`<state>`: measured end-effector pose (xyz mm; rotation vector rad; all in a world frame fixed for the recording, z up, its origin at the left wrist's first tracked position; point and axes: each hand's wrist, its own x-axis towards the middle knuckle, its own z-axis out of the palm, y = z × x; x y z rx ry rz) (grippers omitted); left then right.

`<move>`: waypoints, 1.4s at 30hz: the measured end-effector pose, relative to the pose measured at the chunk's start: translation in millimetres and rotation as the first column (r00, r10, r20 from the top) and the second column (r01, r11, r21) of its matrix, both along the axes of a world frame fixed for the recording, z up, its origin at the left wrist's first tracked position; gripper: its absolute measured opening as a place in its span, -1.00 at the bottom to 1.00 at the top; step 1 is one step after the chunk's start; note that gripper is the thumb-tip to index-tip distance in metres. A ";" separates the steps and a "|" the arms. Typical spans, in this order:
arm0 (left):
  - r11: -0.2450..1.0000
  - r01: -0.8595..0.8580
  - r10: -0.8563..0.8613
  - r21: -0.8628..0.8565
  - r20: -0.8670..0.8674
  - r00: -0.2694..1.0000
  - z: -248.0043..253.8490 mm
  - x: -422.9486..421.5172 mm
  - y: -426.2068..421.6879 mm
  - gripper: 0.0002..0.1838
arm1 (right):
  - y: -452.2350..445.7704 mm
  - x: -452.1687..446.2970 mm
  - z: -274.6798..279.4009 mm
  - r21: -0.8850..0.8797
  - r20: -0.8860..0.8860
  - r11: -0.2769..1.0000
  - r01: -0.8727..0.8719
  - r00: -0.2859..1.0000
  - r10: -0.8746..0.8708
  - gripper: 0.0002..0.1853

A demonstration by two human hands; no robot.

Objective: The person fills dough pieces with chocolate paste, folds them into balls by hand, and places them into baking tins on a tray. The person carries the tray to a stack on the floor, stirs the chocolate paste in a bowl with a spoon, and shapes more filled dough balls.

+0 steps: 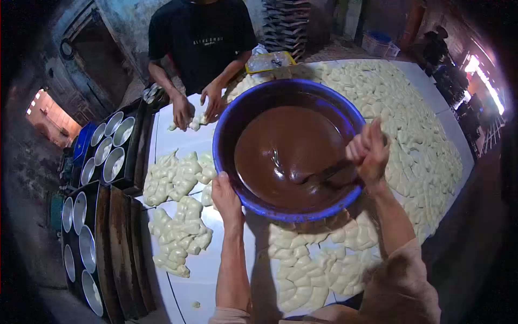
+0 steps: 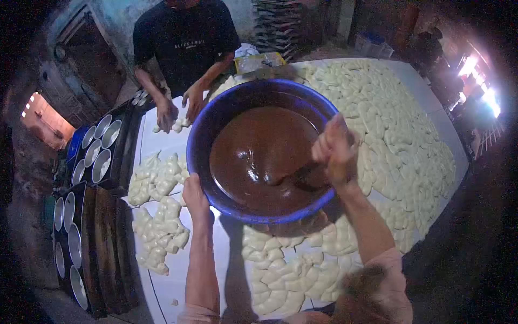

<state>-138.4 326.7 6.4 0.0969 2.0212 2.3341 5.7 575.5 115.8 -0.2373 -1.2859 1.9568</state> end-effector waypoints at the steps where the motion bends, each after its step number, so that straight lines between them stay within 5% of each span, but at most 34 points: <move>1: 1.000 -0.009 0.009 -0.006 -0.030 1.000 2.9 0.8 1.8 -0.67 | 34.0 -7.1 -2.6 0.031 -0.044 0.989 0.147 0.988 -0.146 -0.43; 2: 1.000 -0.015 0.015 -0.002 -0.029 0.999 0.4 -1.0 4.0 -0.67 | 92.7 -27.3 -34.8 0.113 -0.135 0.988 0.106 0.987 -0.090 -0.45; 3: 1.000 -0.004 0.004 0.023 -0.013 1.000 -5.5 -2.9 3.9 -0.67 | 65.8 -56.9 -0.9 0.225 -0.037 0.914 0.337 0.941 -0.337 -0.51; 6: 0.996 0.006 -0.007 0.093 0.008 1.000 -5.0 -2.6 5.2 -0.68 | 58.0 -160.4 -6.1 0.308 0.022 0.847 0.434 0.887 -0.462 -0.36; 8: 0.996 0.039 -0.039 0.084 0.005 0.999 -6.8 -3.7 2.8 -0.67 | 11.1 -208.2 -18.2 0.205 -0.054 0.949 0.238 0.971 -0.232 -0.36; 9: 0.995 0.051 -0.052 0.083 0.009 0.999 -13.1 -7.5 0.2 -0.67 | -26.2 -201.2 -9.7 0.204 0.042 0.966 0.158 0.985 -0.170 -0.39; 11: 0.996 0.069 -0.071 0.055 0.022 0.997 -22.9 -9.9 -3.3 -0.67 | -69.5 -142.2 -4.1 0.352 0.114 0.870 -0.345 0.938 0.326 -0.45; 13: 0.999 0.052 -0.052 0.007 0.006 0.999 -6.6 -5.0 -1.6 -0.67 | -75.1 -69.9 12.5 0.358 0.281 0.784 -0.508 0.859 0.428 -0.47; 15: 1.000 0.001 -0.001 -0.008 0.005 1.000 -17.3 -11.0 -3.1 -0.68 | -28.2 -42.5 8.5 -0.008 0.188 0.930 -0.369 0.912 0.363 -0.39; 18: 0.999 -0.027 0.028 0.035 -0.015 1.000 -15.3 -6.9 4.3 -0.68 | 55.2 -75.6 5.0 0.142 0.059 0.975 0.173 0.981 -0.183 -0.39; 19: 0.996 -0.002 0.001 0.094 0.006 1.000 -2.4 -0.6 6.2 -0.68 | 65.4 -106.5 -13.1 0.105 -0.055 0.967 0.231 0.973 -0.226 -0.39; 21: 0.999 0.001 0.000 -0.052 0.032 0.999 -11.8 -8.1 -0.5 -0.68 | 7.9 -122.4 -1.0 0.190 0.061 0.925 0.330 0.936 -0.347 -0.42; 23: 0.996 0.044 -0.046 0.072 0.017 0.999 -5.3 -4.2 3.9 -0.67 | -60.4 -91.5 9.1 0.164 0.024 0.972 -0.171 0.985 0.169 -0.46; 24: 0.996 0.051 -0.051 0.077 -0.002 0.999 -9.8 -6.1 2.7 -0.67 | -75.7 -70.0 9.4 0.201 0.085 0.940 -0.276 0.961 0.264 -0.45; 27: 1.000 -0.001 0.001 0.003 0.015 1.000 -15.1 -9.6 -3.0 -0.66 | -32.1 -16.9 5.5 0.027 0.154 0.998 -0.062 0.986 0.057 -0.43; 28: 1.000 -0.018 0.018 0.002 0.012 1.000 -13.0 -9.5 -0.4 -0.66 | -1.4 -11.5 16.4 0.050 0.071 0.997 -0.059 0.996 0.055 -0.41; 30: 1.000 -0.011 0.009 -0.029 -0.075 0.997 -21.0 -9.3 0.0 -0.66 | 45.2 -31.0 10.0 0.276 -0.046 0.916 0.290 0.956 -0.288 -0.46; 31: 0.999 -0.023 0.021 -0.025 -0.064 0.998 -11.7 -5.6 4.2 -0.65 | 66.8 -58.9 -14.5 0.201 -0.098 0.929 0.311 0.950 -0.297 -0.48; 33: 1.000 0.022 -0.021 0.018 -0.003 1.000 -9.6 -4.7 1.6 -0.64 | 26.0 -86.5 -9.5 0.347 0.161 0.873 0.342 0.895 -0.415 -0.51; 34: 1.000 0.024 -0.024 0.008 -0.003 1.000 -9.9 -7.0 1.5 -0.64 | 2.3 -110.0 -27.1 0.418 0.124 0.875 0.246 0.938 -0.323 -0.43; 37: 0.999 0.028 -0.028 -0.040 0.000 1.000 -16.0 -11.5 -4.3 -0.63 | -50.2 -59.9 -31.0 0.808 -0.130 0.513 0.290 0.937 -0.326 -0.43; 39: 0.997 0.017 -0.018 -0.069 -0.016 1.000 -15.8 -10.4 -3.1 -0.64 | -31.4 -41.3 -23.4 0.569 -0.150 0.711 0.412 0.903 -0.403 -0.41; 40: 1.000 0.014 -0.014 0.009 -0.003 1.000 -17.7 -11.1 -0.9 -0.64 | 0.7 -12.9 5.9 0.056 0.115 0.998 -0.028 0.993 0.021 -0.40; 42: 1.000 -0.026 0.026 0.003 -0.043 0.999 -10.6 -5.3 1.4 -0.65 | 62.0 -21.7 -0.9 0.169 -0.026 0.946 0.277 0.961 -0.277 -0.43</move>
